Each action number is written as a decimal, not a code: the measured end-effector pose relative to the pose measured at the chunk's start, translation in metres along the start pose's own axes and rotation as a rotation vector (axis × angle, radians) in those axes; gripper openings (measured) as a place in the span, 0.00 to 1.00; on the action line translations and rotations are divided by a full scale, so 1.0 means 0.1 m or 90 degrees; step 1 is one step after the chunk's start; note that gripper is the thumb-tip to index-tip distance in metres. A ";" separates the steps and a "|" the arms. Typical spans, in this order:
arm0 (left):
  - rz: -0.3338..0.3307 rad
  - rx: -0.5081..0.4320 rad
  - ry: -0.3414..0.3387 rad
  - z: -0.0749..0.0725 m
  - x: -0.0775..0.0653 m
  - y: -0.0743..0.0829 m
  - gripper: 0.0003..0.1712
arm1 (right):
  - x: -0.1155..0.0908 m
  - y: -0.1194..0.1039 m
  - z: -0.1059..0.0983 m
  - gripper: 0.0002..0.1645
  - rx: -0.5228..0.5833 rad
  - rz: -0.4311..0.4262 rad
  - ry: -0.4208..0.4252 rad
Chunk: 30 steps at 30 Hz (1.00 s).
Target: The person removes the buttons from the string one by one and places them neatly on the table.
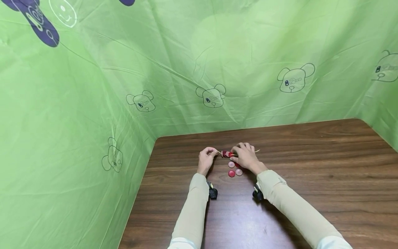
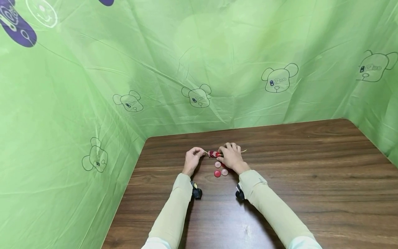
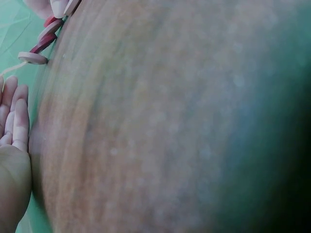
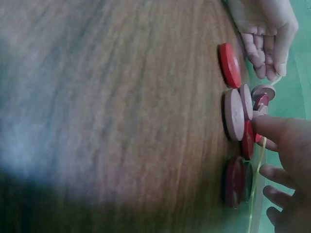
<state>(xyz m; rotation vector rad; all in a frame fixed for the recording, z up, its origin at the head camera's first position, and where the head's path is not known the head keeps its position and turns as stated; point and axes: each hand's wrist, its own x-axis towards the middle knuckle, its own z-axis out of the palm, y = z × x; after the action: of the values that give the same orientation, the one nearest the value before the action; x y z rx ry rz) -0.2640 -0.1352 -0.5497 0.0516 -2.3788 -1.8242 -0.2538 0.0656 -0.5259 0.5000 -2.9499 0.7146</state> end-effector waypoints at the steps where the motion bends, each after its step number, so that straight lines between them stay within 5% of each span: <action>1: 0.001 -0.003 0.000 0.00 0.00 0.00 0.04 | 0.00 0.00 0.01 0.19 -0.003 -0.002 0.003; 30: 0.007 -0.007 -0.004 0.01 0.00 -0.02 0.05 | -0.15 0.16 -0.04 0.20 0.079 -0.015 0.089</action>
<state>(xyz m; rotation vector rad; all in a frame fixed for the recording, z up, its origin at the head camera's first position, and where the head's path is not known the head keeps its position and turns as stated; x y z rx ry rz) -0.2640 -0.1347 -0.5524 0.0318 -2.3674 -1.8353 -0.2453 0.0852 -0.5314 0.4724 -2.7788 0.8959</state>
